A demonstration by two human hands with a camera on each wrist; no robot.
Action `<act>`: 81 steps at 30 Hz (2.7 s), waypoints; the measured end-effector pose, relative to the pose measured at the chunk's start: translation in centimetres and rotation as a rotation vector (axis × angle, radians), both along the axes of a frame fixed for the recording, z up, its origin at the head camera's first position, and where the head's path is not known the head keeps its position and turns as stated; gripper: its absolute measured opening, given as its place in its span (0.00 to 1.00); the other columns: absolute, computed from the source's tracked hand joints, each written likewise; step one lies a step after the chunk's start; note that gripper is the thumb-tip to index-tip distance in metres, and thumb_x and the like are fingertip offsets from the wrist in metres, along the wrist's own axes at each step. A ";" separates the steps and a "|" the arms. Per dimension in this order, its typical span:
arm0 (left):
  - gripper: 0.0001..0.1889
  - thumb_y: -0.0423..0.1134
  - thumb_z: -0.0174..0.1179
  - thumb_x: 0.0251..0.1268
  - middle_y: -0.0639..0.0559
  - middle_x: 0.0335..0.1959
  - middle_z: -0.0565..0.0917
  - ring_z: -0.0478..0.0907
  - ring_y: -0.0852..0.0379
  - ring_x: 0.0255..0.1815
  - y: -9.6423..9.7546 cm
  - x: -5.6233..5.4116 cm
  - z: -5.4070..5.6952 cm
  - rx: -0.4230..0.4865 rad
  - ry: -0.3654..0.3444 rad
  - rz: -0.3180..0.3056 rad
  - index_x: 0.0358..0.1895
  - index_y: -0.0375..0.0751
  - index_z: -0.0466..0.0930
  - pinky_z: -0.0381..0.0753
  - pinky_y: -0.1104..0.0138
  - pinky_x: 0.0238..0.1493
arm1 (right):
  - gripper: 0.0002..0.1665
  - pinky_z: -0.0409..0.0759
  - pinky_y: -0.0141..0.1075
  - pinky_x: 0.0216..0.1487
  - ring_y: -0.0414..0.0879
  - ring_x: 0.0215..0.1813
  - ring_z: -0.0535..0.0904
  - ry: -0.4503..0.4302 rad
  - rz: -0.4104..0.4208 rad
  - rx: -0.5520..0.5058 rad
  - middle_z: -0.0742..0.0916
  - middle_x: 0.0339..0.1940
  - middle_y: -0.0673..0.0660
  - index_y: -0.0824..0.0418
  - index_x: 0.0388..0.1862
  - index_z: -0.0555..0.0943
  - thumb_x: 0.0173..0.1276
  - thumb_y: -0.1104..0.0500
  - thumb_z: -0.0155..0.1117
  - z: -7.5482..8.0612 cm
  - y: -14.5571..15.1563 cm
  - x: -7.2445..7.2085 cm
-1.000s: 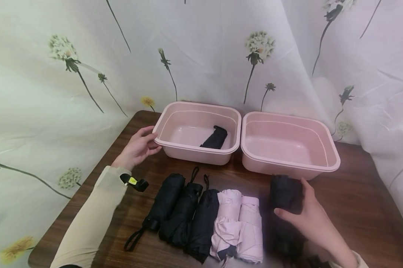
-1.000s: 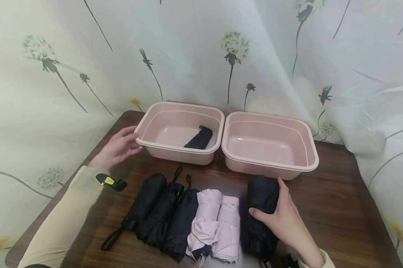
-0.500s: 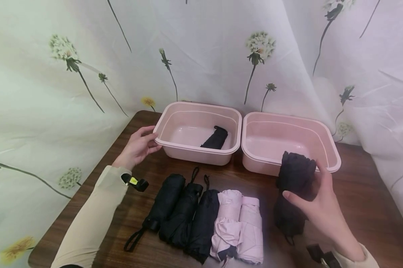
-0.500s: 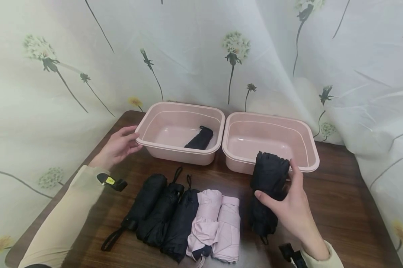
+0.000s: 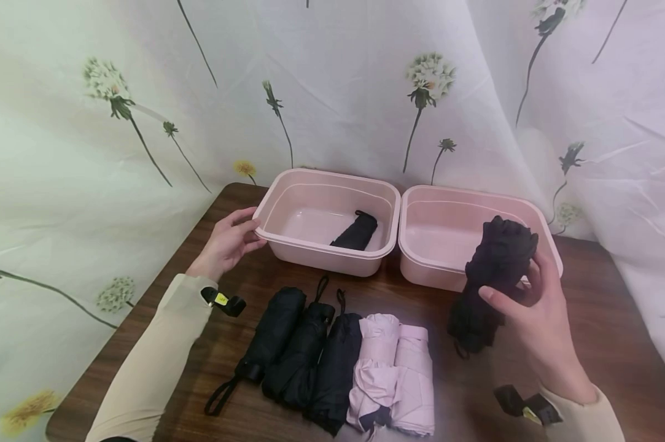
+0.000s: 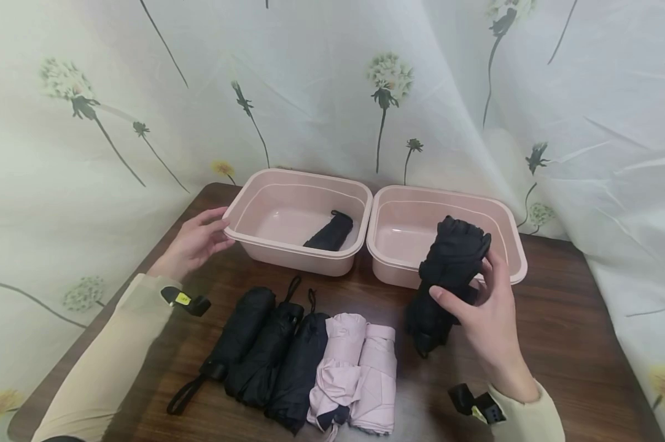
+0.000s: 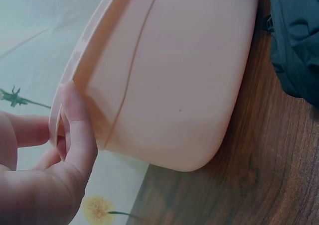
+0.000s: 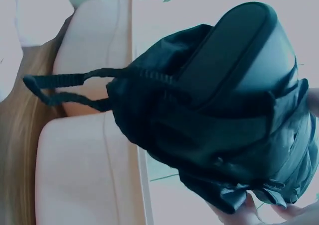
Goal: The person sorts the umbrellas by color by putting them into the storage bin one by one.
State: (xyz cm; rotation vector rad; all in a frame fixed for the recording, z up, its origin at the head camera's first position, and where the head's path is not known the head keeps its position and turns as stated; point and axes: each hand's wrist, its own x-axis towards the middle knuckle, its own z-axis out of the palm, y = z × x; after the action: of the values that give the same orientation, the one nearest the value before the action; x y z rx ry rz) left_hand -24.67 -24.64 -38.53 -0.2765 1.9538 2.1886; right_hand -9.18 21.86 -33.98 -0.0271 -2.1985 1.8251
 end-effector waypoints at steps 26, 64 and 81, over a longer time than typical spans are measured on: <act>0.28 0.36 0.53 0.72 0.43 0.51 0.71 0.81 0.62 0.29 0.0 -0.2 -0.2 -0.004 0.004 0.019 0.73 0.44 0.58 0.85 0.71 0.36 | 0.23 0.78 0.36 0.57 0.49 0.56 0.77 0.211 0.515 -0.956 0.78 0.59 0.58 0.67 0.68 0.65 0.75 0.70 0.41 2.1 -3.5 -5.6; 0.27 0.39 0.52 0.73 0.38 0.60 0.68 0.82 0.61 0.32 0.0 0.3 -0.4 -0.050 -0.002 0.019 0.73 0.48 0.59 0.85 0.70 0.38 | 0.16 0.80 0.34 0.46 0.40 0.45 0.83 -0.229 0.393 -0.722 0.85 0.48 0.48 0.56 0.55 0.75 0.73 0.50 0.57 0.4 -10.0 -10.7; 0.26 0.37 0.51 0.74 0.38 0.59 0.69 0.82 0.61 0.31 0.2 0.4 -0.2 -0.017 -0.007 0.021 0.72 0.47 0.59 0.85 0.70 0.38 | 0.47 0.70 0.50 0.68 0.50 0.64 0.76 -0.310 0.358 -0.603 0.73 0.69 0.58 0.62 0.74 0.54 0.66 0.46 0.65 0.3 -13.4 -13.0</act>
State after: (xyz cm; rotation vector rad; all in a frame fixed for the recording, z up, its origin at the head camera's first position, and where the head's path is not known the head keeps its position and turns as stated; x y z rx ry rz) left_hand -24.32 -24.45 -38.71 -0.3081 1.9754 2.1823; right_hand -22.15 8.43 -33.72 -0.0433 -1.8222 2.7944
